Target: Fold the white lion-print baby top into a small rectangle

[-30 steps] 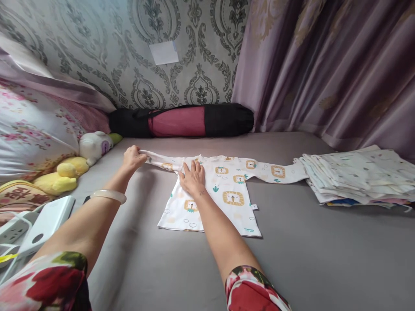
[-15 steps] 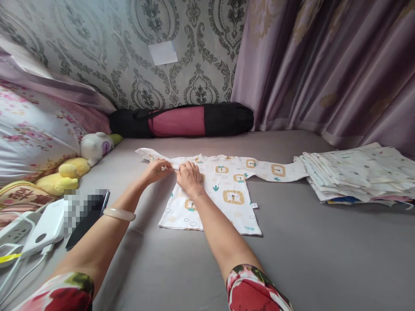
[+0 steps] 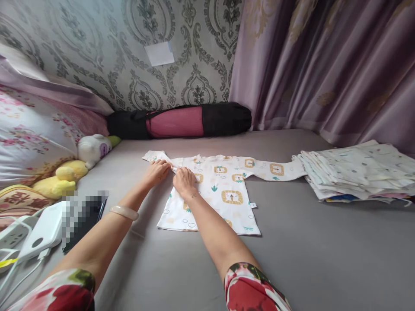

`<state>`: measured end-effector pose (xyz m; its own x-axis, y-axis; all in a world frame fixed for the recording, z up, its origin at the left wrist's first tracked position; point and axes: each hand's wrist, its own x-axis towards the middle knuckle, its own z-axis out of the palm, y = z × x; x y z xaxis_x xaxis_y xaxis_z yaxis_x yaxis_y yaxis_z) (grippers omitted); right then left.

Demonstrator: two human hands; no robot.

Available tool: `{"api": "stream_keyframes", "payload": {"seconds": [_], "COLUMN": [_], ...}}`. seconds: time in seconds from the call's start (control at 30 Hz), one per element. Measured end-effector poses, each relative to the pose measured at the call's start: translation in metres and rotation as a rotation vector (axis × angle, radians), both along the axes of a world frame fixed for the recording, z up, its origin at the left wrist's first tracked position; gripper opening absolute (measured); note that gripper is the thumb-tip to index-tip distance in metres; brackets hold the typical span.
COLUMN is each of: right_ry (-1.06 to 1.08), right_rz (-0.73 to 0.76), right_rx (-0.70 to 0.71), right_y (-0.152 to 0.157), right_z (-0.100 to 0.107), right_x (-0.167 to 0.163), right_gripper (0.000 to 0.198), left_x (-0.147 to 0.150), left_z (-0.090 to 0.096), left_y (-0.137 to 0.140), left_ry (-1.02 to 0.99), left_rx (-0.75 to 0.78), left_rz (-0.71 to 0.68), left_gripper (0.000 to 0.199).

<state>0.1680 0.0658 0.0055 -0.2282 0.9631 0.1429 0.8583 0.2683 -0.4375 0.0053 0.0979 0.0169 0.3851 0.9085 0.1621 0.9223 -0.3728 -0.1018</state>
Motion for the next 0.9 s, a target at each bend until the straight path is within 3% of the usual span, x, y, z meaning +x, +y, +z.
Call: {"api": "stream_keyframes", "payload": {"seconds": [0.2, 0.43, 0.63, 0.77, 0.9], "right_ry": [0.106, 0.099, 0.172, 0.218, 0.052], "right_rz": [0.059, 0.104, 0.173, 0.161, 0.251], "right_rx": [-0.051, -0.008, -0.033, -0.162, -0.184], "right_y": [0.003, -0.002, 0.002, 0.003, -0.019], "right_z": [0.000, -0.002, -0.003, 0.013, 0.030], "right_x": [0.003, 0.006, 0.012, 0.022, 0.026], "right_gripper": [0.030, 0.029, 0.028, 0.031, 0.029], "left_x": [-0.002, 0.001, 0.015, 0.030, 0.039], "left_z": [-0.002, 0.001, 0.005, 0.004, 0.004], "left_y": [-0.008, -0.016, -0.023, -0.025, -0.025], "left_ry": [0.071, -0.012, -0.253, -0.437, -0.552], "left_rx": [0.053, -0.041, -0.012, -0.170, -0.266], "left_rz": [0.078, 0.185, 0.312, 0.457, 0.526], "left_gripper": [0.027, 0.029, 0.023, 0.025, 0.029]}}
